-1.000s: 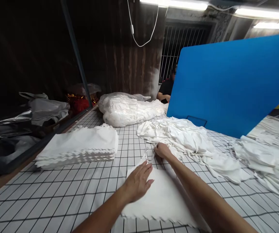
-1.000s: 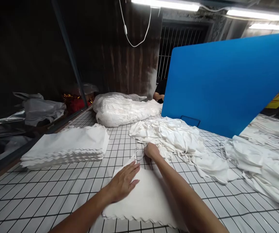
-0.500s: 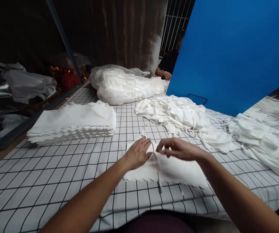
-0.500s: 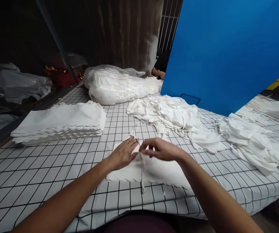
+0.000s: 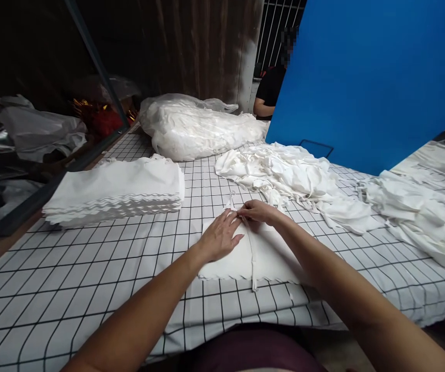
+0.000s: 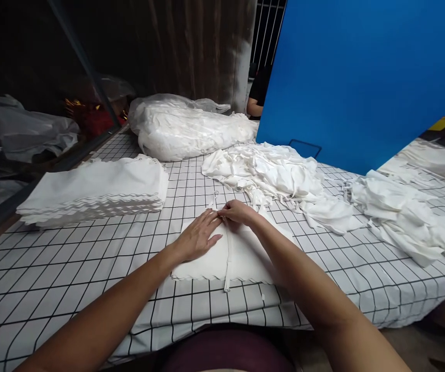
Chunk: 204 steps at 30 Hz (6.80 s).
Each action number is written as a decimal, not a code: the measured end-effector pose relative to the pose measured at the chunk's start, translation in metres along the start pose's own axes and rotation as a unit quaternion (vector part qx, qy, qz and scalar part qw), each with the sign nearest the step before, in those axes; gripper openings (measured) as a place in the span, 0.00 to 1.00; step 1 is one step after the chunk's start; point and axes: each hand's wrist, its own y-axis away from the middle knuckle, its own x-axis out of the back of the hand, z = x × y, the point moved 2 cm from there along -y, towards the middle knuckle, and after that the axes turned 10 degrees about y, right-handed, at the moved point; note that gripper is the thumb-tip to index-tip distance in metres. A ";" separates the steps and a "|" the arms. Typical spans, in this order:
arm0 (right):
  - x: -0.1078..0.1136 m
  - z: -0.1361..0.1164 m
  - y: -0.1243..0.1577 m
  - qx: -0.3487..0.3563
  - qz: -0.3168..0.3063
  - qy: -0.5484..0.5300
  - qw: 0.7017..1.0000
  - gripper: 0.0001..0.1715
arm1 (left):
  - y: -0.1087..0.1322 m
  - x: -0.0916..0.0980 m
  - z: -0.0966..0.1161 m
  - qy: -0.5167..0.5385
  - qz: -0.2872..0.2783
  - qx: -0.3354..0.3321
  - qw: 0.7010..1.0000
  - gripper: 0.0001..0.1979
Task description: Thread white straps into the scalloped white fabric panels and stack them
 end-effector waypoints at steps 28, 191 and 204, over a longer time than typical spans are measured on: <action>0.026 0.018 0.076 0.174 -0.226 -0.089 0.954 0.20 | -0.004 0.012 0.005 0.060 0.005 0.009 0.998 0.24; -0.027 0.010 0.041 0.396 0.154 0.234 0.874 0.04 | -0.015 0.031 0.001 0.244 0.030 0.208 0.947 0.09; -0.005 -0.012 0.031 0.481 0.067 0.412 0.771 0.14 | -0.013 0.030 -0.001 0.246 0.023 0.200 0.948 0.09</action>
